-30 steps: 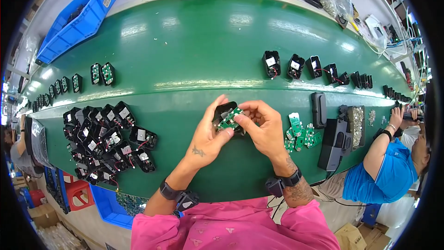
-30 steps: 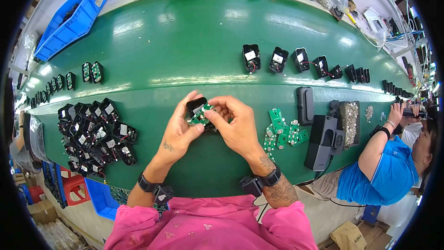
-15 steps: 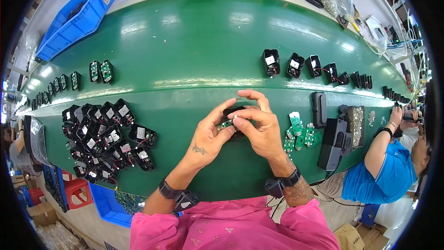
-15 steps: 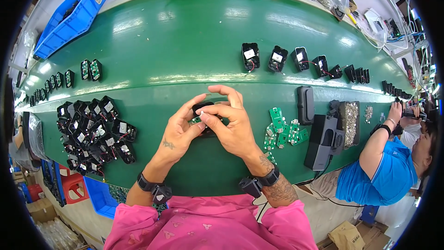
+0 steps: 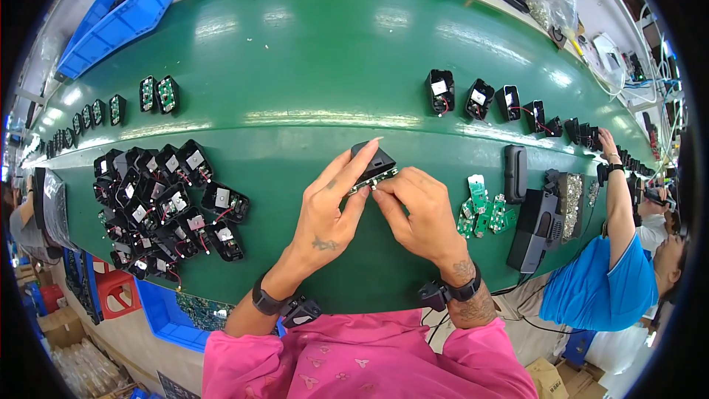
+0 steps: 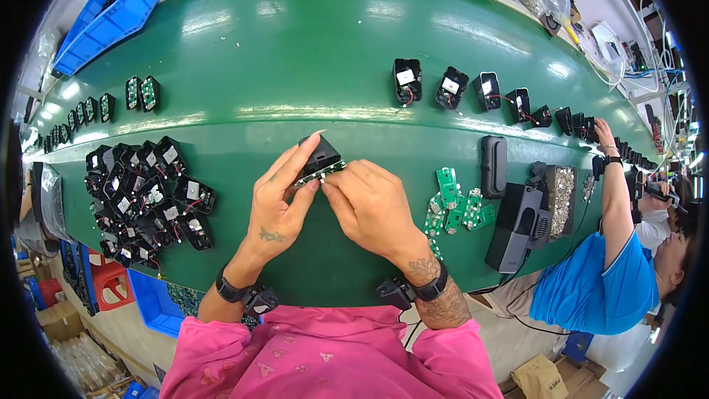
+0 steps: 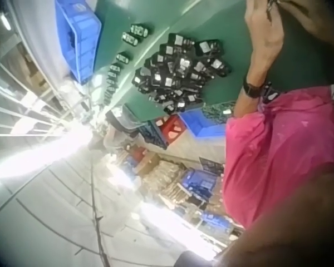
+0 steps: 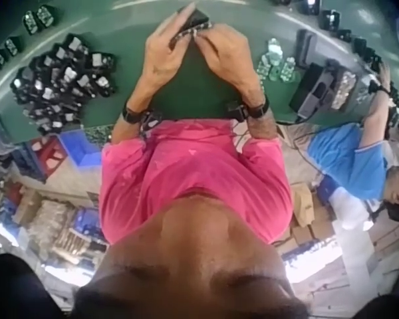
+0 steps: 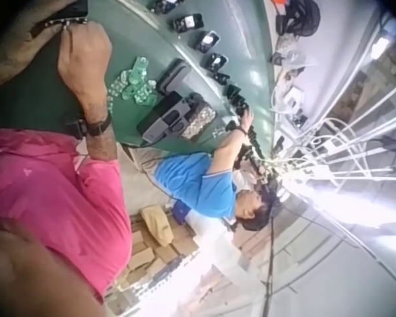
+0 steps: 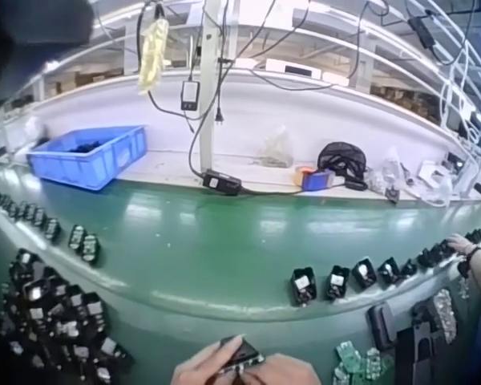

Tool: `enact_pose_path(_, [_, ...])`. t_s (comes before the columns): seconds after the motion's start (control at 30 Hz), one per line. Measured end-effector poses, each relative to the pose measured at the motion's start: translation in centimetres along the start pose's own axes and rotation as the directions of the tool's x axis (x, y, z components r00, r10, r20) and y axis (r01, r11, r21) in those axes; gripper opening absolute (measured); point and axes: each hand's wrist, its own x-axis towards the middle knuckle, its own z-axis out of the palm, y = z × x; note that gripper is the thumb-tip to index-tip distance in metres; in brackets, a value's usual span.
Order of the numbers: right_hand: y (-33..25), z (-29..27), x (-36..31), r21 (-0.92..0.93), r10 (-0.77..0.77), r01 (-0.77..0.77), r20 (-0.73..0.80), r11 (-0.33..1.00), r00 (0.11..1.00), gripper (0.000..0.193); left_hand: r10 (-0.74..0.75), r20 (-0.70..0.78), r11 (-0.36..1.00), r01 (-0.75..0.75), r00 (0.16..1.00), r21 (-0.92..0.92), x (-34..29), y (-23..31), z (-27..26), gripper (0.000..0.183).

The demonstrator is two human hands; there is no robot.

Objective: The person assembles electronic devices by hand, picking up a black plastic housing and a green circuit board, fitting the board into the housing, and pressing them together. The person then places the assembled device onto the green conveyor belt and repeats the process.

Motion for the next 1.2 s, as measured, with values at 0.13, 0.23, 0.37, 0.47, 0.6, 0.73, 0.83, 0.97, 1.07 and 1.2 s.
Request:
enact_pose_path(0.13, [0.0,-0.6,0.0,0.092,0.085,-0.089,0.047,0.992,0.995,0.006,0.046,0.01,0.998,-0.046,0.999,0.034,0.0,-0.1,-0.1,0.058])
enact_pose_path(0.23, [0.1,-1.0,-0.2,0.139,0.158,-0.169,0.092,0.976,0.983,0.006,0.076,0.047,0.996,-0.078,0.996,0.038,0.1,0.1,-0.2,0.059])
enact_pose_path(0.37, [0.1,-1.4,-0.3,0.153,0.212,-0.231,0.127,0.961,0.969,0.006,0.108,0.069,0.99,-0.113,0.992,0.081,0.1,0.2,0.0,0.06])
enact_pose_path(0.47, [0.1,-1.6,-0.3,0.14,0.22,-0.24,0.145,0.96,0.965,0.006,0.109,0.08,0.987,-0.117,0.991,0.106,0.1,0.2,0.0,0.059])
enact_pose_path(0.6, [0.5,-1.8,-0.2,0.071,0.138,-0.151,0.162,0.986,0.977,0.007,0.041,0.055,0.992,-0.048,0.998,0.118,-0.1,0.4,0.5,0.06])
enact_pose_path(0.73, [0.7,-1.7,-0.2,0.079,0.113,-0.127,0.165,0.989,0.98,0.008,0.04,0.055,0.992,-0.047,0.998,0.118,-0.1,0.3,0.4,0.061])
enact_pose_path(0.83, [0.6,-1.8,-0.2,0.081,0.108,-0.123,0.17,0.989,0.979,0.008,0.017,0.079,0.995,-0.025,0.997,0.096,0.0,0.5,0.4,0.061])
enact_pose_path(0.97, [0.8,-1.8,-0.3,0.064,0.099,-0.112,0.179,0.992,0.979,0.008,0.032,0.092,0.99,-0.045,0.995,0.137,-0.1,0.5,0.5,0.062])
enact_pose_path(1.07, [0.9,-1.9,-0.4,0.035,0.13,-0.139,0.195,0.99,0.972,0.008,0.052,0.093,0.983,-0.067,0.994,0.172,-0.2,0.2,0.8,0.062])
enact_pose_path(1.2, [0.8,-1.5,-0.5,0.066,0.16,-0.175,0.189,0.982,0.969,0.008,0.091,0.084,0.966,-0.109,0.992,0.235,-0.5,-0.2,1.1,0.065])
